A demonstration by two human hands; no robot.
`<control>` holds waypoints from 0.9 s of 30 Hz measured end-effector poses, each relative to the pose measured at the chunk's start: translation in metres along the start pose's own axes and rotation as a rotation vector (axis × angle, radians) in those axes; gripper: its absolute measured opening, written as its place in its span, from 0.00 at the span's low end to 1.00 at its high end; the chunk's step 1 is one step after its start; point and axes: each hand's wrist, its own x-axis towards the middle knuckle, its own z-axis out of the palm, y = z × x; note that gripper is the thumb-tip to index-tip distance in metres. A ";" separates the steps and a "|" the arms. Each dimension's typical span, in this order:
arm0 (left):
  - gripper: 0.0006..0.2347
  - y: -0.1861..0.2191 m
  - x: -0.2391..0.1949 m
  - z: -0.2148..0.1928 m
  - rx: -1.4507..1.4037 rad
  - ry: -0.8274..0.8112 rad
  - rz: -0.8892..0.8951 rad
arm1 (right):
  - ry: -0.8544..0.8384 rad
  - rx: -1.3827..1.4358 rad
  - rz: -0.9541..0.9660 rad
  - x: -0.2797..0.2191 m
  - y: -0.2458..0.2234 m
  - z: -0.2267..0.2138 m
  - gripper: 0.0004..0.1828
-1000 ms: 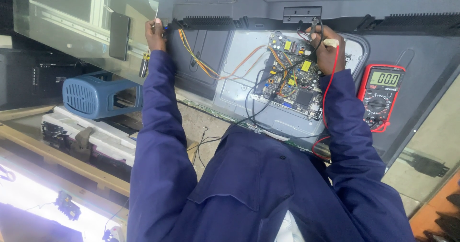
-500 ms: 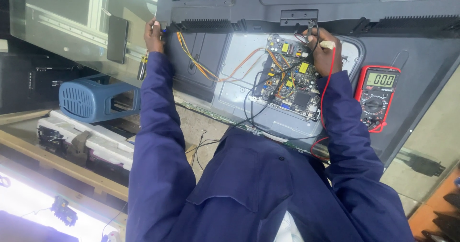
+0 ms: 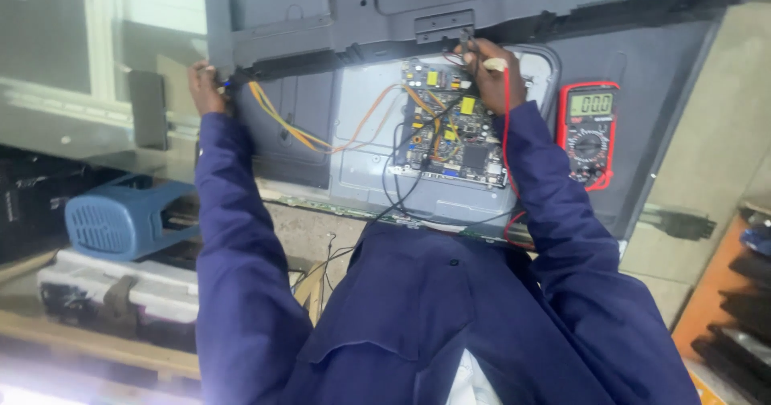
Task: The person uses a multimeter to test various points on the exposed circuit board of a disassembled television. They hold the multimeter probes against different components and wires while observing the readings on the device's display.
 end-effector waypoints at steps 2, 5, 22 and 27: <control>0.05 0.002 0.001 0.001 0.026 0.001 -0.004 | 0.011 -0.021 0.005 0.000 -0.003 0.000 0.28; 0.05 -0.001 0.003 0.002 -0.088 0.020 0.016 | 0.029 -0.030 0.082 -0.002 -0.008 0.000 0.26; 0.02 0.011 -0.013 0.001 -0.123 0.090 0.108 | 0.022 -0.049 0.072 0.003 -0.011 0.005 0.19; 0.03 0.030 -0.027 0.006 -0.185 0.077 0.023 | 0.022 -0.036 0.074 0.003 -0.012 0.005 0.20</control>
